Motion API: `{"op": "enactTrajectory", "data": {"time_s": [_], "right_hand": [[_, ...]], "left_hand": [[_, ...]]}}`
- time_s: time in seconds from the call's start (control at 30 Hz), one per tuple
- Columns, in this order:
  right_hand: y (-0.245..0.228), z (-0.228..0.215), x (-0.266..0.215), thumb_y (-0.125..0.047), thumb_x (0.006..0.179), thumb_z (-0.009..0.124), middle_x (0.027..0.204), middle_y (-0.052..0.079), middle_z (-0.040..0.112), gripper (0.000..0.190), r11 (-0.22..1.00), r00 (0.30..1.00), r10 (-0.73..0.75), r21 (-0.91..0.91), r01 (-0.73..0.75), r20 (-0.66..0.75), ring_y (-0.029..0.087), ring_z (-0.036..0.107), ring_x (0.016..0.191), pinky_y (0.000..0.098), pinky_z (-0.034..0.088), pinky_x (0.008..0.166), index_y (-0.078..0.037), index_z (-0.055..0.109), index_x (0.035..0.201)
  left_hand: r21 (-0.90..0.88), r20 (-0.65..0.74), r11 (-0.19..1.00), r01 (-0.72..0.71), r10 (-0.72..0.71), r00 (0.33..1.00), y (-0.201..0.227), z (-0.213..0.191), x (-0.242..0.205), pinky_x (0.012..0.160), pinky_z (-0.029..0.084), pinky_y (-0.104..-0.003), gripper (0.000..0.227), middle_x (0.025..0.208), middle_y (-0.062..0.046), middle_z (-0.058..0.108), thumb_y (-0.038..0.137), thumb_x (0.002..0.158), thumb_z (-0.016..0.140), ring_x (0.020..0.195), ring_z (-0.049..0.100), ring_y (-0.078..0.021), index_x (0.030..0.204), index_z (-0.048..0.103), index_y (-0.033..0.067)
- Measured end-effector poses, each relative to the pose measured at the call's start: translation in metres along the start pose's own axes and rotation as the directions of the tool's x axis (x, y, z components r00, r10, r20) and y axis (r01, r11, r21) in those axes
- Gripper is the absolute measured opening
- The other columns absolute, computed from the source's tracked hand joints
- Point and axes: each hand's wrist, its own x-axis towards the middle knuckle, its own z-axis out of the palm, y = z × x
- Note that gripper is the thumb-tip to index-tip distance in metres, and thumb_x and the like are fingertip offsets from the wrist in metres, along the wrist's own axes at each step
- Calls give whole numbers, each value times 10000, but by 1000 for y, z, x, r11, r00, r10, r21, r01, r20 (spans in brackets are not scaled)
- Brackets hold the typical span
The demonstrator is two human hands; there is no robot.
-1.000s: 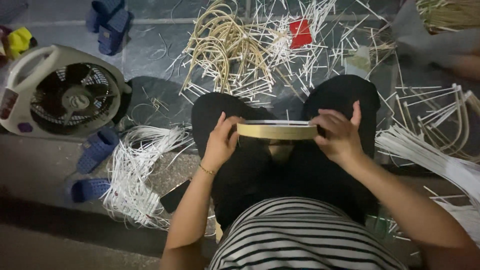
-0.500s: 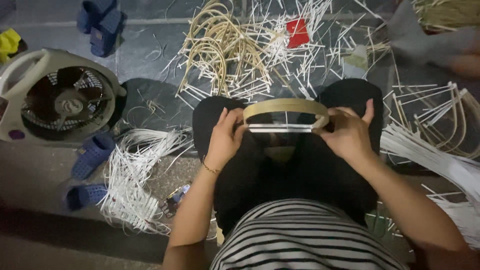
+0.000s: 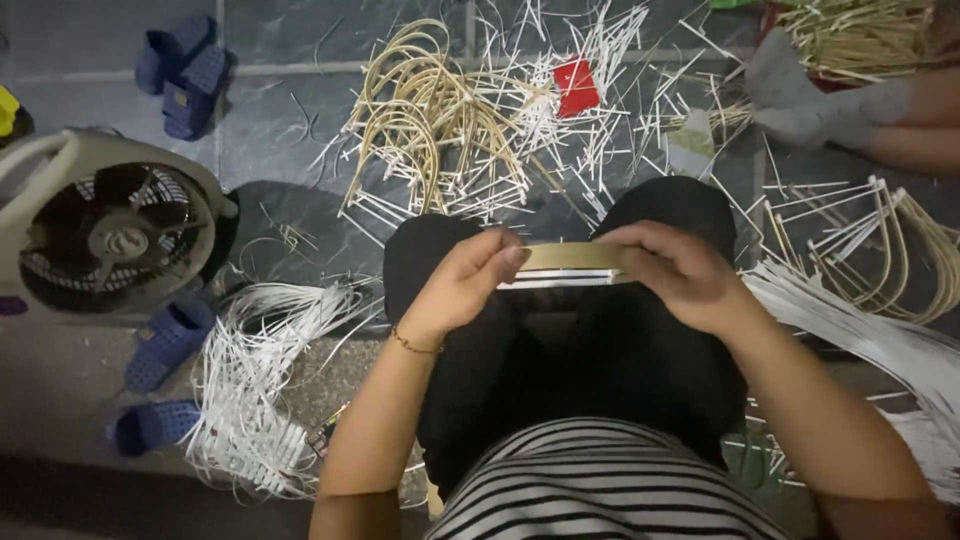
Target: Assembling and tying rattan frame components using plastic strips.
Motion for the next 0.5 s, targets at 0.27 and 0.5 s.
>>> {"op": "enactTrajectory", "data": {"time_s": [0.27,0.5], "right_hand": [[3,11,14,-212,985,685,817,-47,598,198,935,969,166,282,-214,182,40,512,757,232,441,679,-17,692,1015],[-3,31,19,-294,997,664,815,-43,614,249,965,991,120,227,-131,60,41,535,754,226,472,675,-51,713,1025]], "left_hand": [[-88,17,996,-7,8,1000,-1,-1,-2,679,373,-224,263,815,79,491,258,1096,561,762,401,-41,945,609,49],[383,-5,879,-285,311,951,31,3,-18,912,517,-320,224,1069,-69,672,202,1082,573,1006,658,-217,1176,669,23]]}}
